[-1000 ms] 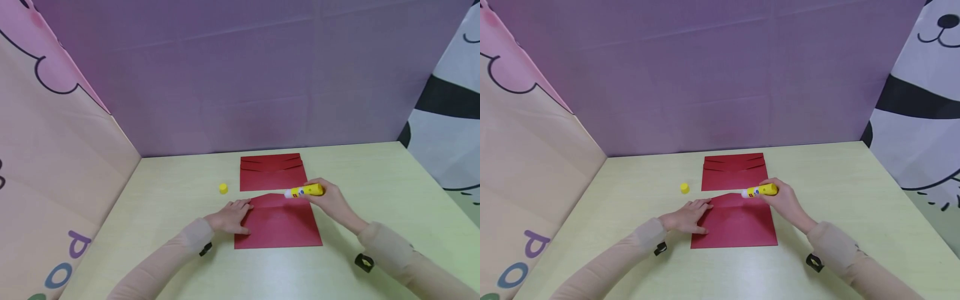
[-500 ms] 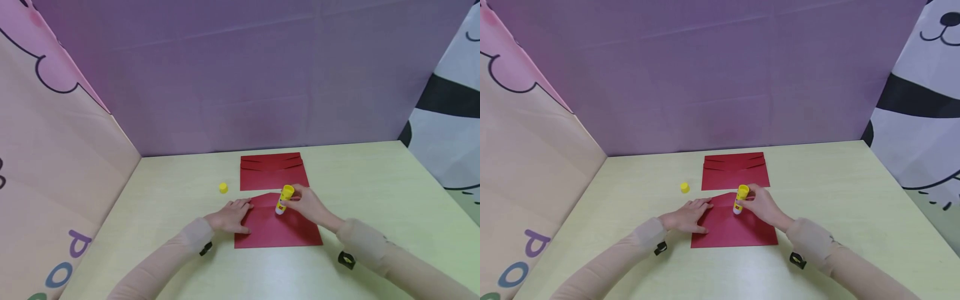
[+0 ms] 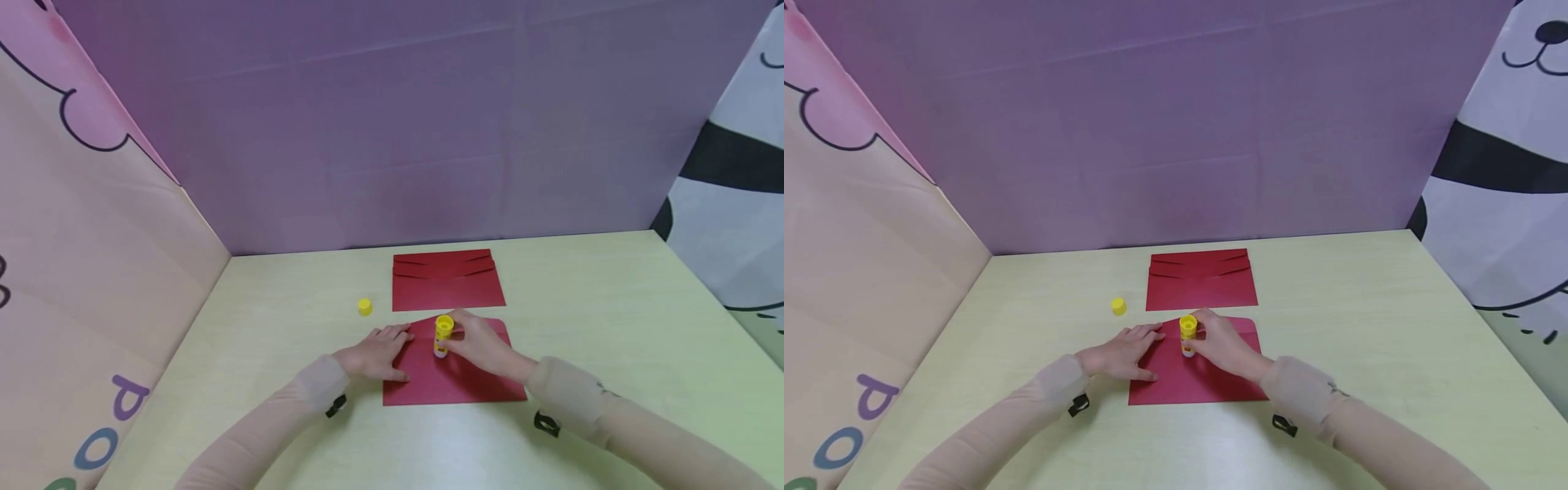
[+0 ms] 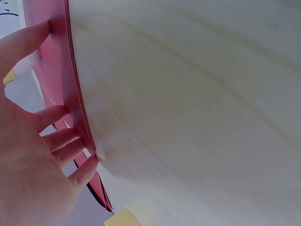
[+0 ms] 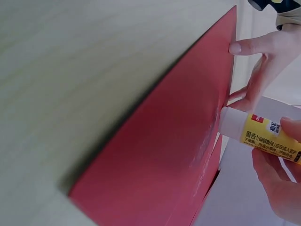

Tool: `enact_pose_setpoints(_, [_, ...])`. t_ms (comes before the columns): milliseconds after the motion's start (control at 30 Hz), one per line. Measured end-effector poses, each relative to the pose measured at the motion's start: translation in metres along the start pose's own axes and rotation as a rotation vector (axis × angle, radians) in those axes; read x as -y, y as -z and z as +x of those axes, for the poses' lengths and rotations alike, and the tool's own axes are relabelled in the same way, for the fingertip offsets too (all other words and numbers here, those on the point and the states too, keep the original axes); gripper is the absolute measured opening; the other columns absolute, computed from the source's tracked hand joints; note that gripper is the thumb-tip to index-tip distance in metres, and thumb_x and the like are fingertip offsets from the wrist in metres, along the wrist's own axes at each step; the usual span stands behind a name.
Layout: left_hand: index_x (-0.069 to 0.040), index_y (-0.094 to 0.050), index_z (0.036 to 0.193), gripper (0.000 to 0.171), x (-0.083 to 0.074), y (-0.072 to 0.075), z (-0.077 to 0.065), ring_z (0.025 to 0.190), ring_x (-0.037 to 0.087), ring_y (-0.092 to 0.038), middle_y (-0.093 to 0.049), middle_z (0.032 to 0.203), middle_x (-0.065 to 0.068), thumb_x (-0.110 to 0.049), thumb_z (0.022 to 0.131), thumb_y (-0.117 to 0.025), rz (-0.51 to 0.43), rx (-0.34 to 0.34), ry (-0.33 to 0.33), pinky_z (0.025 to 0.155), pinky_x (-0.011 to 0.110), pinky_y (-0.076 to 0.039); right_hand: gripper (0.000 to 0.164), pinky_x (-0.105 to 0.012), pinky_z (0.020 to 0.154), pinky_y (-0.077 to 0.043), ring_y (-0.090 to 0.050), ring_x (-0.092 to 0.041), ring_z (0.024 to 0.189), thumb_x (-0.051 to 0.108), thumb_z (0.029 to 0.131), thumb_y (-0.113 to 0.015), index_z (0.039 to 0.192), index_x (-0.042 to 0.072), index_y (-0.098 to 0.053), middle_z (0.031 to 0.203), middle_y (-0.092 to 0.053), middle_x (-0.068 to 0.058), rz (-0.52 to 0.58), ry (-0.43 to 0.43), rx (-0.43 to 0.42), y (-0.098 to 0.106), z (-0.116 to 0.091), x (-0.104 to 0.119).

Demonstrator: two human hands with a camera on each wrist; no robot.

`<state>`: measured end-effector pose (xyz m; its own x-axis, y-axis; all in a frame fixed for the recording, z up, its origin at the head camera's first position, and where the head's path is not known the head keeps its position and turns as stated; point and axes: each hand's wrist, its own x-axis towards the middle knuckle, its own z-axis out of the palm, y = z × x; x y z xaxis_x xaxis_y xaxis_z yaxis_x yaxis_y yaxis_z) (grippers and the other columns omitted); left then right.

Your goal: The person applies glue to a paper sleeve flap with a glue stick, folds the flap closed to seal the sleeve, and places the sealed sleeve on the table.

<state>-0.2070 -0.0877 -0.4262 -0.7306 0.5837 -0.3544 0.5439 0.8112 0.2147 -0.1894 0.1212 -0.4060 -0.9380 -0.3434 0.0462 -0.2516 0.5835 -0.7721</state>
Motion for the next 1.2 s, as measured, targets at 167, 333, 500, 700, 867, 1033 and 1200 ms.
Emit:
enact_pose_setpoints(167, [-0.013,-0.029,0.137,0.076,0.001,0.000,0.000,0.130,0.019,-0.020,-0.020,0.144,0.005,-0.046,0.077,-0.061,-0.009,0.004,0.005,0.105,0.040,-0.021,0.039,-0.027,0.072,-0.051,-0.057,-0.019,0.090,0.011,0.073,-0.072,0.107,0.004,-0.055,0.098,-0.057,-0.003,0.023,-0.015,0.023,-0.005,0.004,0.001])
enact_pose_setpoints(333, [-0.014,-0.028,0.137,0.077,0.002,-0.001,0.002,0.130,0.019,-0.019,-0.019,0.144,0.004,-0.047,0.076,-0.062,-0.002,0.006,0.009,0.105,0.040,-0.021,0.037,-0.027,0.073,-0.051,-0.058,-0.019,0.088,0.010,0.073,-0.072,0.105,0.004,-0.056,0.095,-0.059,-0.002,0.006,0.040,0.033,-0.008,0.006,0.001])
enact_pose_setpoints(500, [-0.013,-0.028,0.137,0.077,0.002,-0.002,0.003,0.130,0.019,-0.019,-0.019,0.144,0.004,-0.047,0.076,-0.061,-0.004,0.008,0.001,0.105,0.040,-0.021,0.036,-0.028,0.074,-0.051,-0.058,-0.019,0.089,0.009,0.073,-0.071,0.105,0.006,-0.055,0.095,-0.059,-0.002,-0.024,0.066,0.053,-0.011,0.006,0.003])
enact_pose_setpoints(700, [-0.013,-0.028,0.137,0.077,0.002,0.000,0.002,0.130,0.019,-0.019,-0.019,0.145,0.004,-0.047,0.076,-0.061,-0.007,0.012,0.006,0.105,0.040,-0.021,0.036,-0.028,0.076,-0.050,-0.058,-0.018,0.091,0.010,0.074,-0.070,0.106,0.006,-0.053,0.095,-0.060,-0.003,-0.059,0.063,0.073,-0.013,0.008,0.005])
enact_pose_setpoints(867, [-0.012,-0.028,0.137,0.077,0.002,0.001,0.001,0.130,0.020,-0.019,-0.019,0.145,0.005,-0.047,0.076,-0.062,-0.013,0.011,0.008,0.105,0.040,-0.021,0.035,-0.028,0.076,-0.050,-0.058,-0.018,0.089,0.009,0.075,-0.070,0.105,0.005,-0.052,0.095,-0.059,-0.003,-0.090,0.052,0.073,-0.014,0.009,0.005])
enact_pose_setpoints(1033, [-0.012,-0.029,0.137,0.077,0.000,0.001,0.000,0.130,0.020,-0.020,-0.019,0.144,0.005,-0.046,0.076,-0.062,-0.012,0.009,0.008,0.105,0.040,-0.022,0.036,-0.028,0.075,-0.051,-0.057,-0.017,0.089,0.010,0.075,-0.070,0.105,0.006,-0.052,0.094,-0.059,-0.002,-0.095,0.030,0.071,-0.012,0.007,0.003])
enact_pose_setpoints(1200, [-0.012,-0.030,0.136,0.076,0.000,0.001,0.000,0.129,0.020,-0.021,-0.020,0.144,0.005,-0.046,0.076,-0.062,-0.015,0.009,0.009,0.104,0.039,-0.022,0.038,-0.026,0.072,-0.051,-0.058,-0.017,0.088,0.012,0.074,-0.071,0.106,0.008,-0.051,0.091,-0.059,-0.001,-0.105,0.015,0.058,-0.007,0.004,-0.003])
